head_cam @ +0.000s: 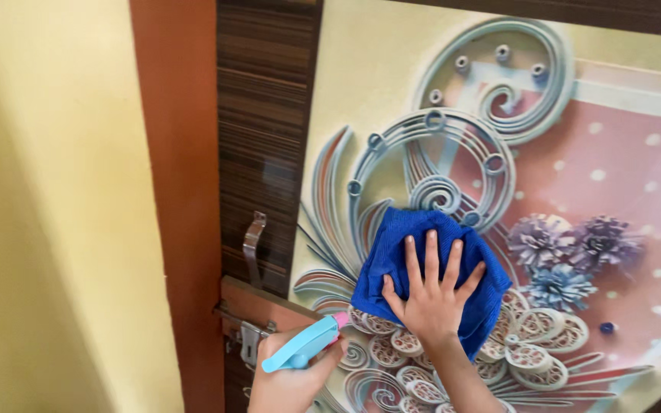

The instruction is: The person sprays a cleaning solution from a spray bottle and wipes a decorative glass door panel with a blue cloth. They then move to a round wooden dining table and wipe its surface with the same cloth and spray bottle.

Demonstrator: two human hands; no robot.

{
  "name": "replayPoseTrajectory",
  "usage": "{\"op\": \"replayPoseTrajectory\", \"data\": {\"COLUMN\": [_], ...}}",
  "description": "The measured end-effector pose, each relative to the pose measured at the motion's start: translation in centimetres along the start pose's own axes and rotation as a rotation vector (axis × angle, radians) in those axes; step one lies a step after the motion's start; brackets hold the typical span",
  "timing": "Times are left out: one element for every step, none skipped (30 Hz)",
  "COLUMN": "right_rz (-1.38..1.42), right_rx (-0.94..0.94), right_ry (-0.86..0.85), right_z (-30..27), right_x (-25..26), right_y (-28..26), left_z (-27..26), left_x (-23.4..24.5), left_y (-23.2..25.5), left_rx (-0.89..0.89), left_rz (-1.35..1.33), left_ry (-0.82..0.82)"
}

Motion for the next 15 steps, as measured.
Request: {"op": "replayPoseTrajectory", "data": {"right_rz": [0.006,0.011,0.012,0.032,0.05,0.067,0.074,0.081,0.087,0.097,0.107,0.116,0.129,0.141,0.154], "right_rx": [0.009,0.019,0.029,0.039,0.048,0.057,0.079,0.101,0.124,0.144,0.164,0.184,0.202,0.22,0.237], "right_ry": [-0.01,-0.021,-0.032,-0.046,-0.062,-0.078,-0.088,-0.098,-0.107,-0.105,-0.101,-0.098,-0.103,-0.108,-0.115], "right_z": [0.4,0.8,1.1,1.4,1.6,1.9,2.1,2.3,2.6,2.9,3.3,3.6,3.9,4.2,4.4], "right_x": [-0.4,-0.9,-1.2,-1.6,-2.0,-2.4,-2.7,-3.0,-3.3,-3.6,-3.8,-4.1,-4.3,-4.5,-4.6], "right_y": [-1.2,-2.4,-3.5,-4.6,-5.6,-6.7,-7.8,-9.0,-10.0,-11.0,-12.0,-12.9,-13.6,-14.4,-15.1], "left_z": [0.3,0.7,0.9,1.2,1.4,1.7,2.0,2.4,2.8,3.2,3.5,3.9,4.3,4.6,4.9], "left_x": [0.9,1.7,2.4,3.2,4.0,4.8,5.5,6.1,6.8,7.3,7.8,8.4,9.0,9.5,10.1], "left_y": [-0.2,-0.4,-0.7,-1.0,-1.3,-1.6,-1.9,-2.3,-2.5,-2.7,-2.9,-3.1,-3.4,-3.7,-4.0], "left_rx": [0.02,0.039,0.058,0.063,0.069,0.075,0.071,0.066,0.06,0.055,0.05,0.045,0.062,0.079,0.097], "left_rz": [-0.048,-0.097,-0.148,-0.177,-0.207,-0.237,-0.188,-0.139,-0.091,-0.124,-0.156,-0.188,-0.179,-0.169,-0.158], "left_ry": [-0.006,-0.012,-0.021,-0.038,-0.058,-0.077,-0.042,-0.007,0.028,0.023,0.018,0.013,0.003,-0.006,-0.017]}}
Point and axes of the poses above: each hand's wrist, its own z-axis towards the middle knuckle, its own x-axis out of the back of the hand, y = z × x, the point moved 4 cm from there along z, towards the middle knuckle, and after that the axes turned 3 degrees about y, right-handed, at the moved point
